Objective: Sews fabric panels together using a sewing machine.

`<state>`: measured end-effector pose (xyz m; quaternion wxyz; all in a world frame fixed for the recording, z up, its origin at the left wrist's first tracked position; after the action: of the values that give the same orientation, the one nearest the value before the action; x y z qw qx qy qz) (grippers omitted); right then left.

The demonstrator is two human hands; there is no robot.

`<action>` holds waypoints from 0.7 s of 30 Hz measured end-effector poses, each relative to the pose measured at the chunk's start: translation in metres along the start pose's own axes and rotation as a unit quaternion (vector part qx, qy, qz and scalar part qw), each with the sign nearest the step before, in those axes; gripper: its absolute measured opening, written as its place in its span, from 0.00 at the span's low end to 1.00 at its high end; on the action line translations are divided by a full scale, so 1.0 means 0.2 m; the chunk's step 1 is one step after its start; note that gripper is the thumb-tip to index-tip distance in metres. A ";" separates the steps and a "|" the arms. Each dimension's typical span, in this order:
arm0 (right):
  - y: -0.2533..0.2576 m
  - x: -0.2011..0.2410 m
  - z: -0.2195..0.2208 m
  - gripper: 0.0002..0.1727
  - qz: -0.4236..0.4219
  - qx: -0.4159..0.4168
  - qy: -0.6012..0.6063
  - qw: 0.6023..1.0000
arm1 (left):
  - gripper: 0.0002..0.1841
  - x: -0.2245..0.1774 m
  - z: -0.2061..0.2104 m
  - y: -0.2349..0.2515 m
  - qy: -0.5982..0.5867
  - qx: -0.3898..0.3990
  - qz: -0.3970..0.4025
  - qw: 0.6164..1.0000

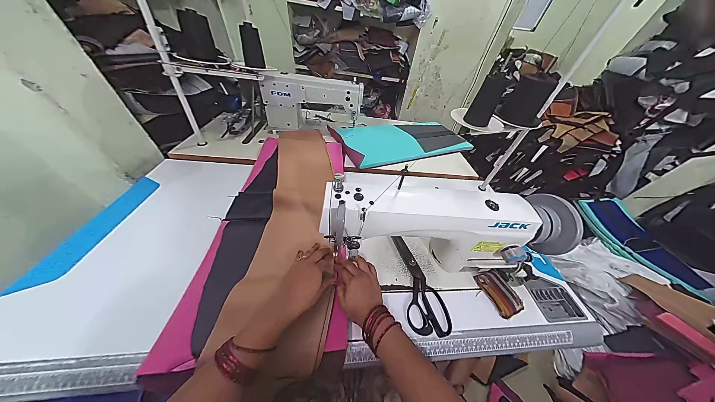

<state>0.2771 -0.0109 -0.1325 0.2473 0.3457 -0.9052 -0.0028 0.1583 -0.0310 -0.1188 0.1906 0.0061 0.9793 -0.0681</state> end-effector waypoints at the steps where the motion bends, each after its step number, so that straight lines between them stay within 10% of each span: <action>1: 0.00 -0.01 0.00 0.21 0.008 0.005 0.009 1.000 | 0.29 0.00 0.00 0.01 0.003 0.002 0.001 1.000; 6: -0.05 -0.01 -0.03 0.19 -0.036 -0.097 0.043 0.994 | 0.29 0.00 -0.04 0.07 0.018 0.004 -0.022 1.000; 21: 0.07 -0.07 0.02 0.23 0.073 0.016 0.029 0.997 | 0.26 0.03 -0.05 0.16 0.003 -0.023 -0.028 0.999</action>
<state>0.2760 0.0075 -0.1397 0.2672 0.2829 -0.9204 0.0392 0.1503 0.0025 -0.1162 0.1854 -0.0259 0.9810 -0.0510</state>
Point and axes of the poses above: each hand's wrist, its own y-axis towards the middle knuckle, its own z-axis out of the palm, x = y × z, the point moved 6 cm from there along y, towards the middle knuckle, and after that the axes turned 3 degrees about -x, right-handed, at the moved point
